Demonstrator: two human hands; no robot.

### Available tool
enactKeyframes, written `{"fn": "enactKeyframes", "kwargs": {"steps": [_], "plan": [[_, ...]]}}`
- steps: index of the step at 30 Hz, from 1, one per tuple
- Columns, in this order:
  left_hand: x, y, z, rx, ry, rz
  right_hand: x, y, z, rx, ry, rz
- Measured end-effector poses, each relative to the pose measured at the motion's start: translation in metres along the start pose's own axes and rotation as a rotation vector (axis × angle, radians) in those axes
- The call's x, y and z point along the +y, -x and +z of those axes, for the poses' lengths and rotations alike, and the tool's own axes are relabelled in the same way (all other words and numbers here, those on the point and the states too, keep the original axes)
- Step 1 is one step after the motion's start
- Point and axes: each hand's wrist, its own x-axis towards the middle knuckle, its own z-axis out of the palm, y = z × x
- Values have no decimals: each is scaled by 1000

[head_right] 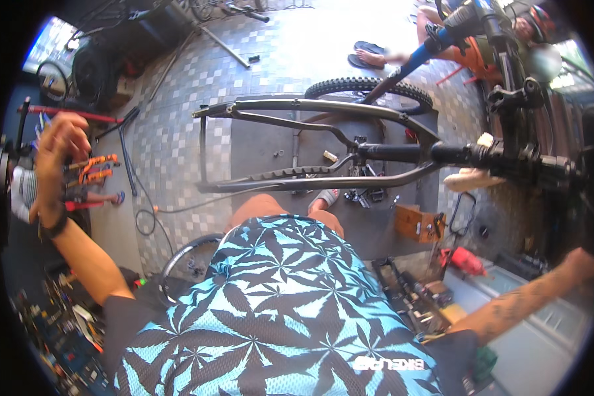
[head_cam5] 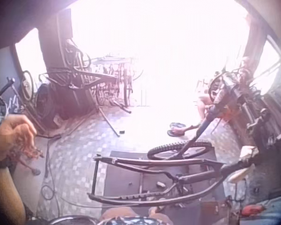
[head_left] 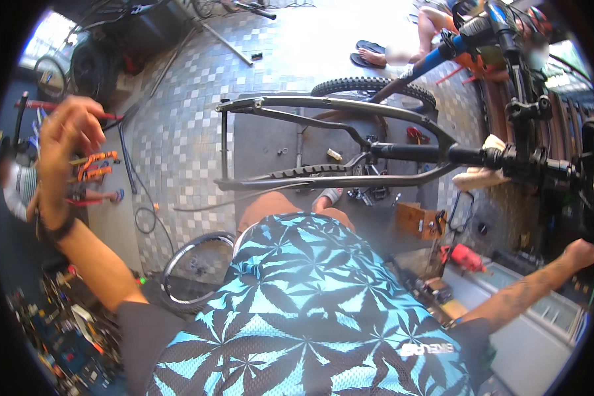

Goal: The person works on a bicycle mounted on a repair stand, handling brake cables and small parts. They wipe the handlebar area with a cloth, thread a cable through the frame, and manipulate small components with their hands.

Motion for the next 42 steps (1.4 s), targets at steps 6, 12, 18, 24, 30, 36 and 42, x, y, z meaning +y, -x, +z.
{"fn": "enactKeyframes", "kwargs": {"steps": [6, 12, 18, 24, 30, 36, 42], "plan": [[-239, 68, 139, -405, 220, -602, -16, 482, -143, -1532, 322, 775], [-238, 133, 269, -1190, 41, -423, -274, 696, -238, -1666, 571, 1499], [-182, 74, 324, -1003, 249, 114, -243, 641, -206, -1234, 464, 1238], [-195, 43, 314, -875, -191, 178, -242, 630, -216, -759, 346, 1169], [-202, 61, 334, -1001, -173, 238, -288, 715, -238, -1106, 486, 1382], [-173, 84, 374, -1217, -4, 268, -315, 814, -281, -699, 237, 1876], [-162, 85, 389, -1249, 9, 324, -343, 862, -356, -750, 556, 1927]]}}
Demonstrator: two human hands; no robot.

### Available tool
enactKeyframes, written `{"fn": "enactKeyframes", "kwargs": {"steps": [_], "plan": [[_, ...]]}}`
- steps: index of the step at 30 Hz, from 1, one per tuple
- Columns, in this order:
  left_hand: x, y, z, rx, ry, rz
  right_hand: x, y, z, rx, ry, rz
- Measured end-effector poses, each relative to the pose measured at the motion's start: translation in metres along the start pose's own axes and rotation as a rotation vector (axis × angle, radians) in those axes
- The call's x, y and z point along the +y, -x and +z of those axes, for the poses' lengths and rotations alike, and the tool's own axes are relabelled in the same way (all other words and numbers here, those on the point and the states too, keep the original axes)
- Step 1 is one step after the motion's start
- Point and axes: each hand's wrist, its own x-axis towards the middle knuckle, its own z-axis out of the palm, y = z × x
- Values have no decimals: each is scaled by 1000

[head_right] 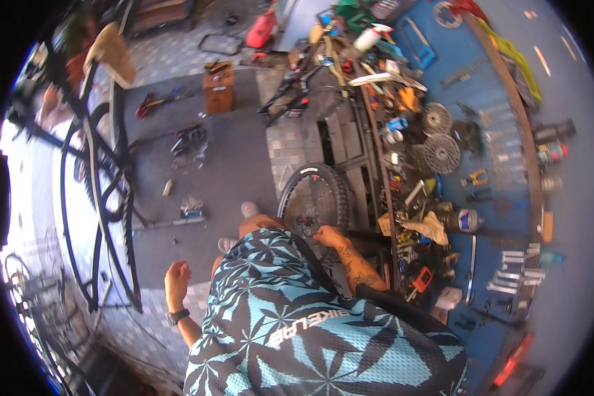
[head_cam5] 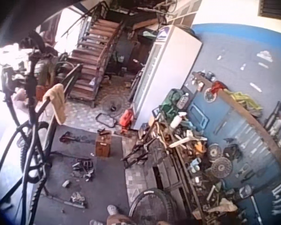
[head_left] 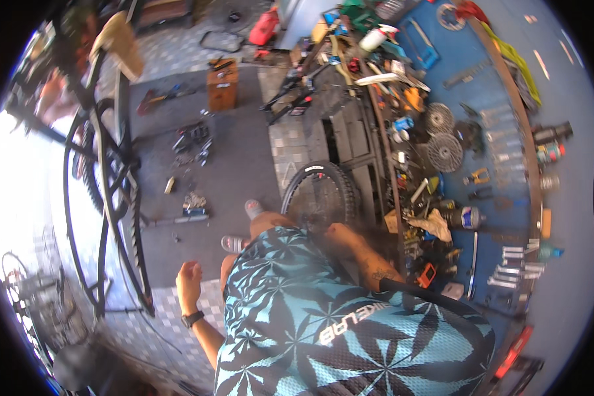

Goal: The person works on a bicycle mounted on a repair stand, handling brake cables and small parts. They wipe the handlebar area with a cloth, thread a cable through the frame, and manipulate small components with their hands.

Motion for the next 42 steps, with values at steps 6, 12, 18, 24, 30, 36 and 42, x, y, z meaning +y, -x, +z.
{"fn": "enactKeyframes", "kwargs": {"steps": [6, 12, 18, 24, 30, 36, 42], "plan": [[24, -21, 0, -98, -48, -61, 32, -17, -8, 99, -434, 14], [68, -59, 22, -139, -61, 2, 9, -36, -6, 202, -330, -127], [107, -106, 53, -158, -21, -48, -5, -122, -19, 23, -240, -209], [165, -180, 102, -382, -380, -68, 3, -176, -84, 185, -618, -100], [272, -271, 137, -557, -442, -30, 37, -170, -69, 228, -1090, -27], [385, -335, 181, -489, -704, 216, 59, -141, 0, 68, -1352, 332], [433, -368, 234, -589, -826, 272, 55, -87, 23, -69, -1379, 468]]}}
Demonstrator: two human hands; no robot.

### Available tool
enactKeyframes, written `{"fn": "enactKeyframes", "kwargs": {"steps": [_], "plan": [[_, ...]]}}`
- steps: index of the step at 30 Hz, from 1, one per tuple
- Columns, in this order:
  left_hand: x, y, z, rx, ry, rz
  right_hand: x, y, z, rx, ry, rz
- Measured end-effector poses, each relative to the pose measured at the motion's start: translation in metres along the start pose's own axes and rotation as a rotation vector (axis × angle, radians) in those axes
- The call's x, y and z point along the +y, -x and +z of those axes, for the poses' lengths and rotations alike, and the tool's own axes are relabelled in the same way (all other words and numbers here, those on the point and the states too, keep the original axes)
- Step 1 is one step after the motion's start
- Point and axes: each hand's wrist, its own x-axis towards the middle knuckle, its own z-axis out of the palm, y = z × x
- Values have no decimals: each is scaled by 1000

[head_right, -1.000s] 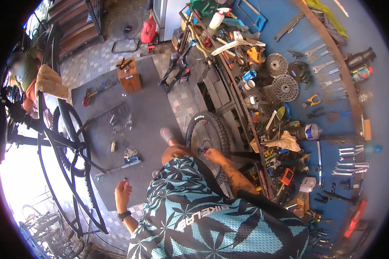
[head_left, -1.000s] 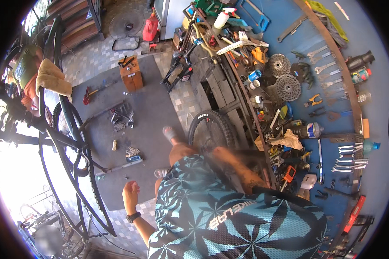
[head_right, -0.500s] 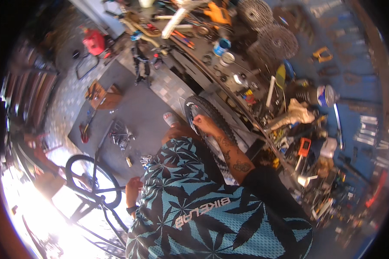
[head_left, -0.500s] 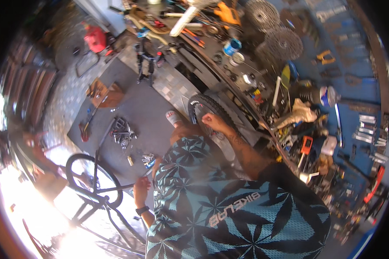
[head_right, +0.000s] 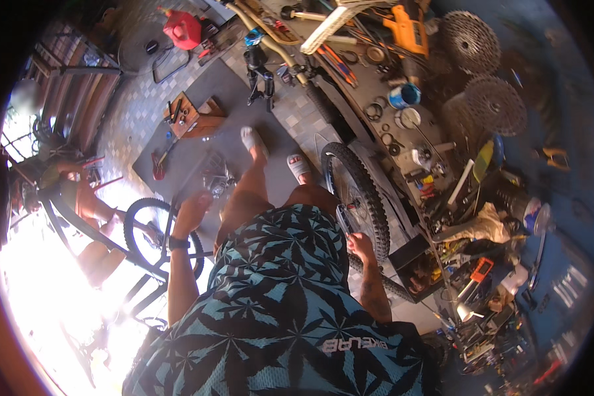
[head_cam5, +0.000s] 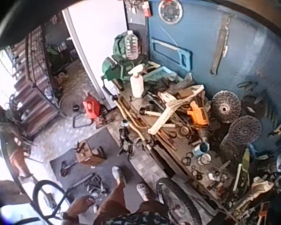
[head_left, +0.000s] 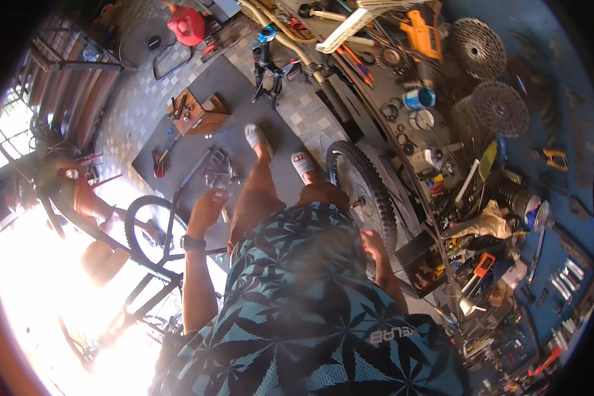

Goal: The person works on a bicycle mounted on a repair stand, handling brake cables and small parts. They wipe the handlebar area with a cloth, thread a cable through the frame, and manipulate small components with their hands.

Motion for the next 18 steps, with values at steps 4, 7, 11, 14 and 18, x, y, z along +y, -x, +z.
{"fn": "enactKeyframes", "kwargs": {"steps": [4, 7, 11, 14, 18], "plan": [[-11, -41, -7, -72, -29, 33, -10, 10, 3, 93, 60, 122], [-43, -76, -13, -174, -210, 158, -58, -1, 23, 158, 556, -168], [-70, -128, -6, -339, -334, 380, -204, -38, 100, 259, 821, -299], [-59, -159, 24, 205, 78, 550, -344, -74, 208, 139, 764, -634], [-60, -191, -3, -540, 620, -331, -517, -169, 362, -39, 582, -908]]}}
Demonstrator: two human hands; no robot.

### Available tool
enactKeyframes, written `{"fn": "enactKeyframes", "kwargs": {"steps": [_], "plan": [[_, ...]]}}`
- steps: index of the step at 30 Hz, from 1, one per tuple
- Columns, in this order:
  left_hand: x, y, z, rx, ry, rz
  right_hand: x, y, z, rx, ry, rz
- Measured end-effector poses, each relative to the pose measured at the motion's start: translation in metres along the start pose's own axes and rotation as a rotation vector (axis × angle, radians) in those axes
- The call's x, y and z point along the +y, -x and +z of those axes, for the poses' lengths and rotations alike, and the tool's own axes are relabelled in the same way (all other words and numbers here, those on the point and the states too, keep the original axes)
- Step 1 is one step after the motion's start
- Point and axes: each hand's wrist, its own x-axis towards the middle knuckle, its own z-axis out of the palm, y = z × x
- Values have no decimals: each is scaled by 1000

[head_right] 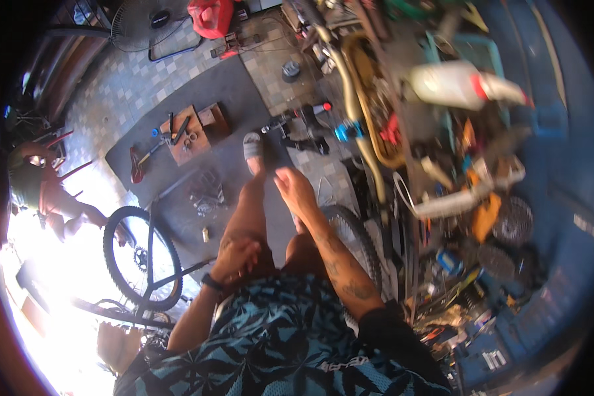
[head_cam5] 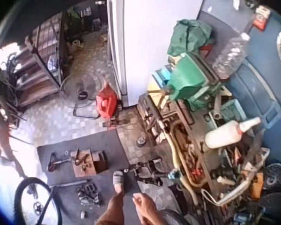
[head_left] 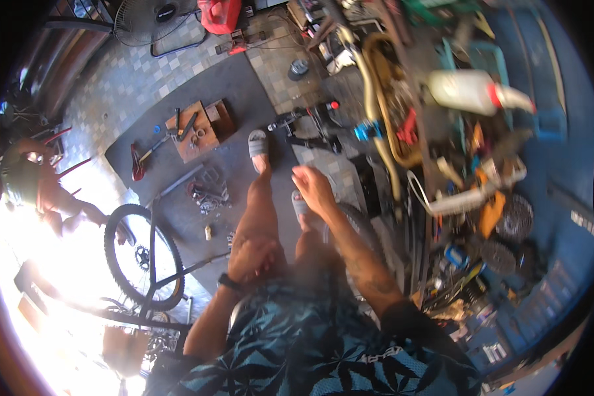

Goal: The person works on a bicycle mounted on a repair stand, handling brake cables and small parts. They wipe the handlebar area with a cloth, thread a cable through the frame, and manipulate small components with their hands.

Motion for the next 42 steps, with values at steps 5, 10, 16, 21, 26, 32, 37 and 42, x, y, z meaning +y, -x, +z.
{"fn": "enactKeyframes", "kwargs": {"steps": [5, 10, 16, 21, 26, 32, 37, 42], "plan": [[37, -1, -61, -11, 340, -191, 37, -298, 79, 110, 473, -73], [35, -1, -100, -45, 660, -204, 136, -454, 90, -3, 911, 143], [33, -5, -108, -109, 925, -115, 146, -464, 81, -52, 547, 170], [60, -30, -118, -5, 560, -102, 32, -354, 65, 11, 359, 70], [129, -82, -152, 663, -327, 560, -153, -183, 7, -128, 121, 86], [188, 6, -133, 1145, -405, 1222, -336, -44, -87, -467, 59, -607], [186, 131, -38, 1228, 125, 975, -420, 5, -109, -430, 179, -1114], [191, 209, 32, 1522, 164, 837, -472, 77, -118, -333, 498, -1587]]}}
